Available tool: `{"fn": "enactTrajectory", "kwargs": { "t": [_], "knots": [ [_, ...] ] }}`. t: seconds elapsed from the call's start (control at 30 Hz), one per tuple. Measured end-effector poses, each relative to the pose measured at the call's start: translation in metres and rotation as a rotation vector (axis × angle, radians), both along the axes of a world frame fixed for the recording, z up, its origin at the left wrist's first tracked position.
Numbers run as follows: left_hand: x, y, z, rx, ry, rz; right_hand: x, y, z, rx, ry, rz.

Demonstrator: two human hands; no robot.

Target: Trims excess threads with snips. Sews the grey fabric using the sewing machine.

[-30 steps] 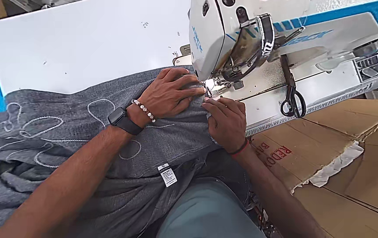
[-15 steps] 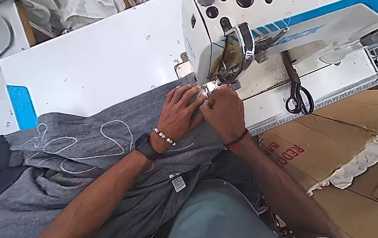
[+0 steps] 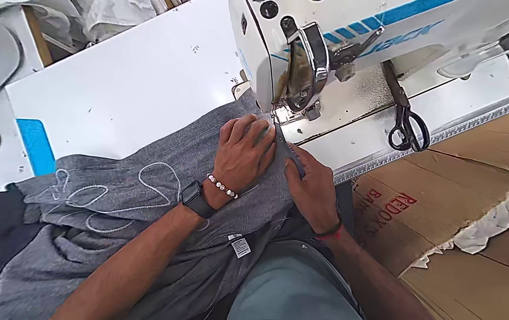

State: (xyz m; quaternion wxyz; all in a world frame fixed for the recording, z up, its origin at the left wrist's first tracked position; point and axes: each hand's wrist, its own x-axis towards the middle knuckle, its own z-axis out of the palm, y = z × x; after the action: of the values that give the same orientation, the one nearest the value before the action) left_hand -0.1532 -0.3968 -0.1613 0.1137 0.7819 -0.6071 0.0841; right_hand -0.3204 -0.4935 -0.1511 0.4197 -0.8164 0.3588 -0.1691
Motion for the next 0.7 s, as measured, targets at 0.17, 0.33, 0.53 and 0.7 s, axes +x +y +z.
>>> {"fn": "enactTrajectory", "kwargs": {
  "t": [0.17,0.33,0.53,0.7],
  "knots": [
    [0.003,0.0,-0.004,-0.024,0.023,-0.002,-0.006,0.003,0.002,0.04,0.026,-0.015],
    [-0.002,0.002,-0.003,-0.004,0.0,0.019,-0.013,0.011,0.013,-0.009,0.119,0.013],
    [0.004,0.004,-0.004,0.009,0.023,0.009,-0.023,0.013,0.024,0.007,0.051,0.057],
    [0.015,0.004,-0.002,0.008,0.034,-0.037,-0.025,0.01,0.036,-0.155,0.12,0.066]
  ]
}}
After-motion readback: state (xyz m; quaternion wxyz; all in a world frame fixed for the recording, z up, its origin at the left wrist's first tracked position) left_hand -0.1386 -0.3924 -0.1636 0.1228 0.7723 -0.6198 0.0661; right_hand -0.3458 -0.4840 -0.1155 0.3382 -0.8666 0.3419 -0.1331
